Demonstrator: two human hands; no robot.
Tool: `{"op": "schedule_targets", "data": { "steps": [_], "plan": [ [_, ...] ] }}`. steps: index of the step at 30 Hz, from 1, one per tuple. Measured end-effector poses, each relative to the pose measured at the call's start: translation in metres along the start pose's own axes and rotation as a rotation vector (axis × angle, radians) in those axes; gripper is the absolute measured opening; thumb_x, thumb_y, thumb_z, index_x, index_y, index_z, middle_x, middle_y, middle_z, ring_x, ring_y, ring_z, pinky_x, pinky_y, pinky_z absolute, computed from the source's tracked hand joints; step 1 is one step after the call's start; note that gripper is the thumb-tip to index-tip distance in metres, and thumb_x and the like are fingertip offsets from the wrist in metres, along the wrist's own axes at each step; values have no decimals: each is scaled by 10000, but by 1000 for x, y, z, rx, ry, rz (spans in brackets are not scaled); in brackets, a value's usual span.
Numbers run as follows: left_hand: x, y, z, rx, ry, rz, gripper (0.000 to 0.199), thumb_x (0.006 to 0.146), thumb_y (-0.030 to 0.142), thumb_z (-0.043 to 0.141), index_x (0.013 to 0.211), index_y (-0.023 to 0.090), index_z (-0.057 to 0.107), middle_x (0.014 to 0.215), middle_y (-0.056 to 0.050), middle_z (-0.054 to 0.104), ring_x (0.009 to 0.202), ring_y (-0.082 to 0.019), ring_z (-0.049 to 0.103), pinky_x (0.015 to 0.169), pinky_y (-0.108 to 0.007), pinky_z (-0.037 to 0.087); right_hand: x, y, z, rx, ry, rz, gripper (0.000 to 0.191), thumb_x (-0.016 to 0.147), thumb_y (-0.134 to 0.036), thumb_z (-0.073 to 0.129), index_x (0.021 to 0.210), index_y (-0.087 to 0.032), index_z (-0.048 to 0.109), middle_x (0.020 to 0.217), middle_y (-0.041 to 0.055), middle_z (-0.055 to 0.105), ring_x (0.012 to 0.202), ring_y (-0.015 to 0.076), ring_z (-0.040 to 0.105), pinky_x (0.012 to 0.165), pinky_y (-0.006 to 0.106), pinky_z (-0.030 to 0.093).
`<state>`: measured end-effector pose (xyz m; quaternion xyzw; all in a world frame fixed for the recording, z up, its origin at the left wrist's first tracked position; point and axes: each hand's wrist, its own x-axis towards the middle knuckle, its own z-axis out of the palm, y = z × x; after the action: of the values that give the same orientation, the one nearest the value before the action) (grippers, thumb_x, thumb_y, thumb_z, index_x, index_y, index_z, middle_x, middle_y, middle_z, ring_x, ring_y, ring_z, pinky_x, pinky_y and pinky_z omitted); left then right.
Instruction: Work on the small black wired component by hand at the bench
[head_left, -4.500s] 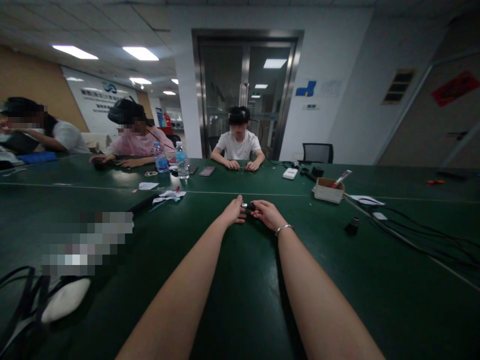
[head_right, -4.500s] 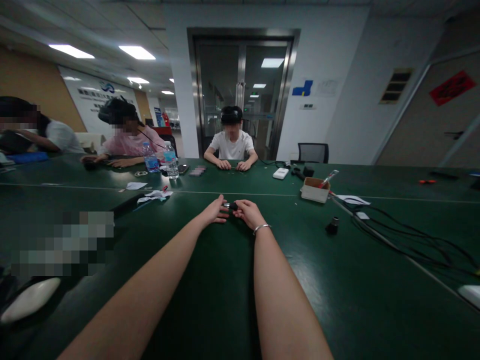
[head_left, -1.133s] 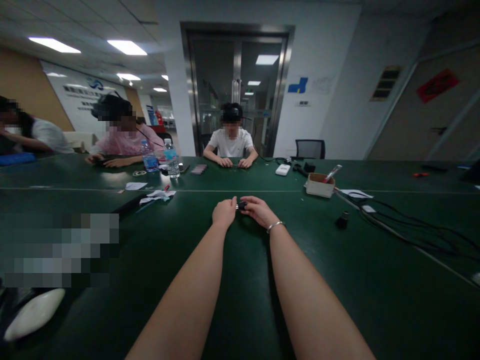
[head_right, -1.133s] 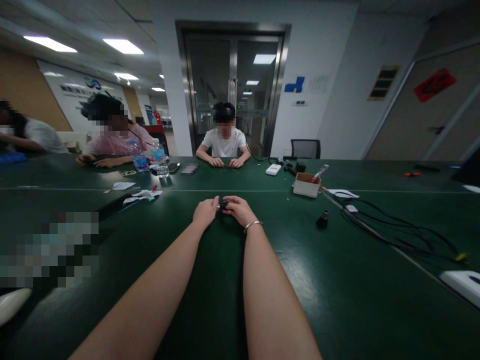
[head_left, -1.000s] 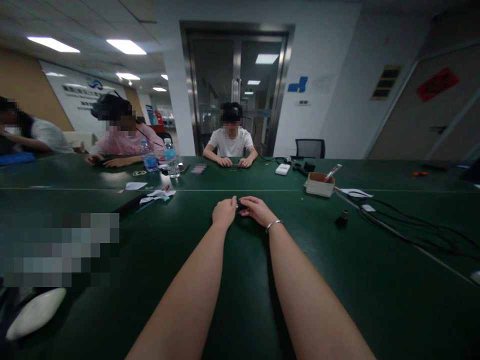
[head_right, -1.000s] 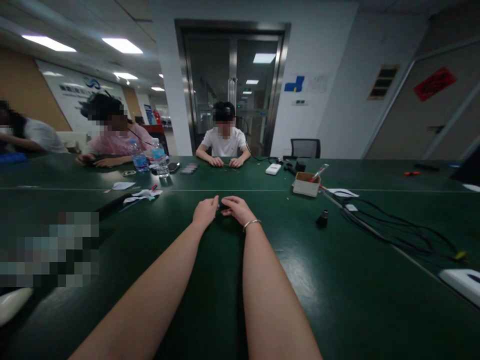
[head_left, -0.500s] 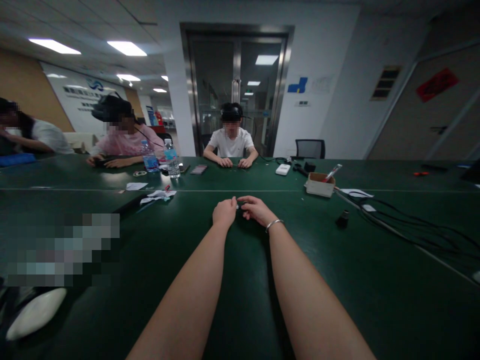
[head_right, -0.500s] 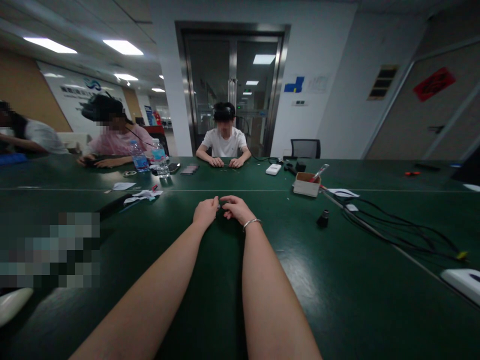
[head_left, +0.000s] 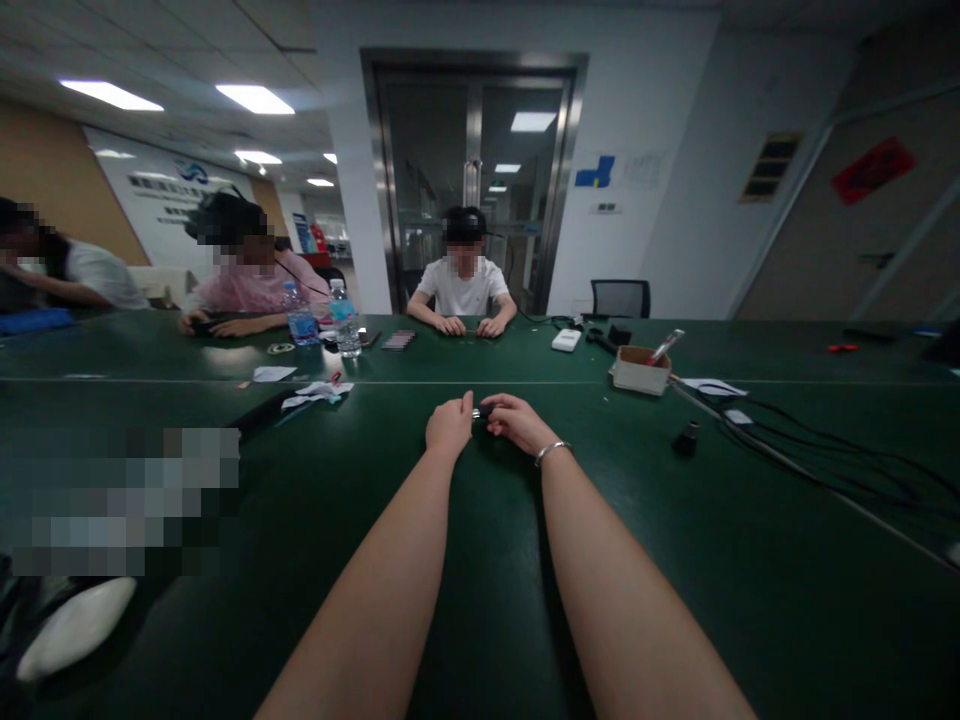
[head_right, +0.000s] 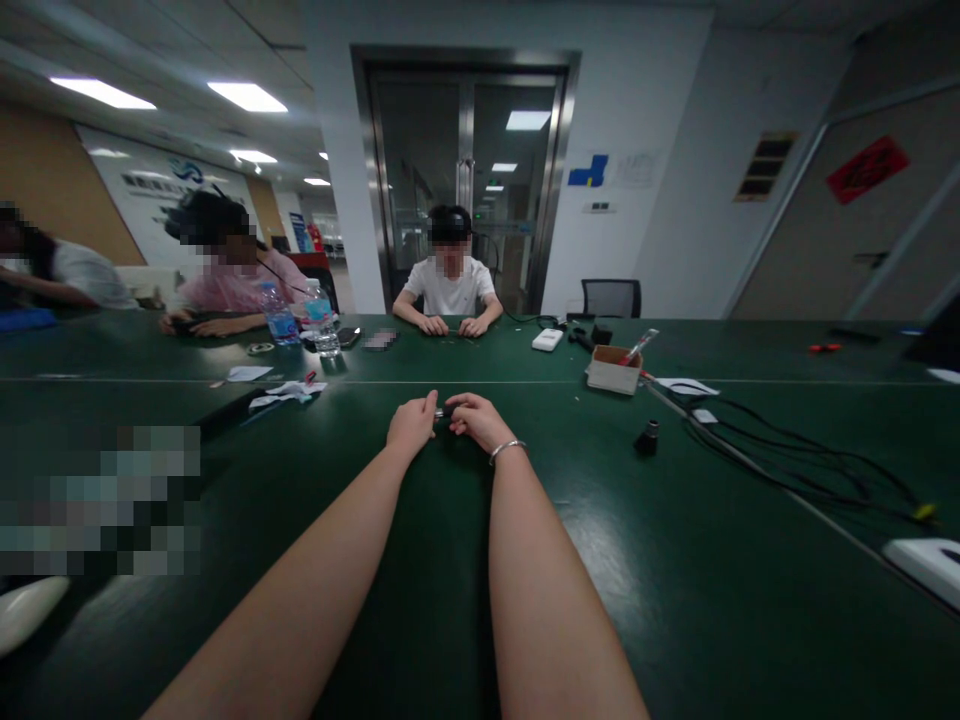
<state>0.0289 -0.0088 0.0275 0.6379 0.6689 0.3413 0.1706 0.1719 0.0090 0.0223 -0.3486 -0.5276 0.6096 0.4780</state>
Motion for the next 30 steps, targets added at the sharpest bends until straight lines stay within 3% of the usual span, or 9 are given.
{"op": "schedule_targets", "data": {
  "steps": [3, 8, 11, 15, 21, 26, 30],
  "plan": [
    [4, -5, 3, -141, 5, 17, 526, 920, 535, 234, 885, 209, 646, 716, -47, 692, 680, -174, 659, 643, -272, 441, 1, 1, -1, 22, 38, -2, 268, 614, 0, 544, 837, -134, 612, 568, -16, 598, 453, 78, 561, 412, 156, 419],
    [9, -12, 9, -342, -18, 85, 247, 881, 325, 442, 1084, 241, 556, 943, -11, 679, 652, -99, 648, 608, -220, 444, 1, 1, -1, 55, 59, -1, 245, 615, -14, 559, 823, -133, 612, 585, -12, 606, 462, 77, 564, 430, 164, 426],
    [9, -14, 9, -345, -36, 98, 247, 877, 306, 440, 1074, 229, 568, 857, -8, 666, 591, -86, 619, 575, -211, 439, 0, 0, 0, 50, 51, 4, 242, 620, -17, 566, 828, -128, 623, 593, -7, 609, 477, 79, 573, 428, 158, 422],
    [7, -15, 9, -330, -47, 111, 354, 911, 436, 339, 1007, 220, 603, 690, 3, 629, 528, -95, 573, 543, -219, 432, 0, 0, 0, 51, 62, 10, 231, 627, -11, 571, 820, -124, 627, 588, -2, 608, 482, 81, 577, 432, 159, 429],
    [11, -16, 11, -381, -55, 139, 260, 872, 323, 413, 1036, 239, 597, 825, 5, 652, 566, -86, 585, 560, -216, 434, 2, 2, -1, 81, 70, 11, 207, 644, -16, 576, 816, -121, 618, 600, 9, 620, 477, 83, 576, 425, 159, 421],
    [10, -16, 11, -408, -65, 159, 305, 889, 392, 390, 998, 207, 606, 635, 20, 594, 497, -89, 546, 511, -204, 405, 3, 3, -2, 107, 56, 4, 191, 648, -20, 590, 807, -119, 626, 621, 23, 629, 497, 93, 587, 434, 169, 423],
    [8, -14, 10, -410, -64, 135, 330, 897, 431, 365, 1008, 217, 590, 614, 27, 592, 494, -96, 558, 504, -207, 400, 4, 4, -3, 115, 58, 9, 200, 647, -15, 593, 811, -122, 633, 611, 22, 624, 506, 101, 590, 448, 181, 431]
  ]
}}
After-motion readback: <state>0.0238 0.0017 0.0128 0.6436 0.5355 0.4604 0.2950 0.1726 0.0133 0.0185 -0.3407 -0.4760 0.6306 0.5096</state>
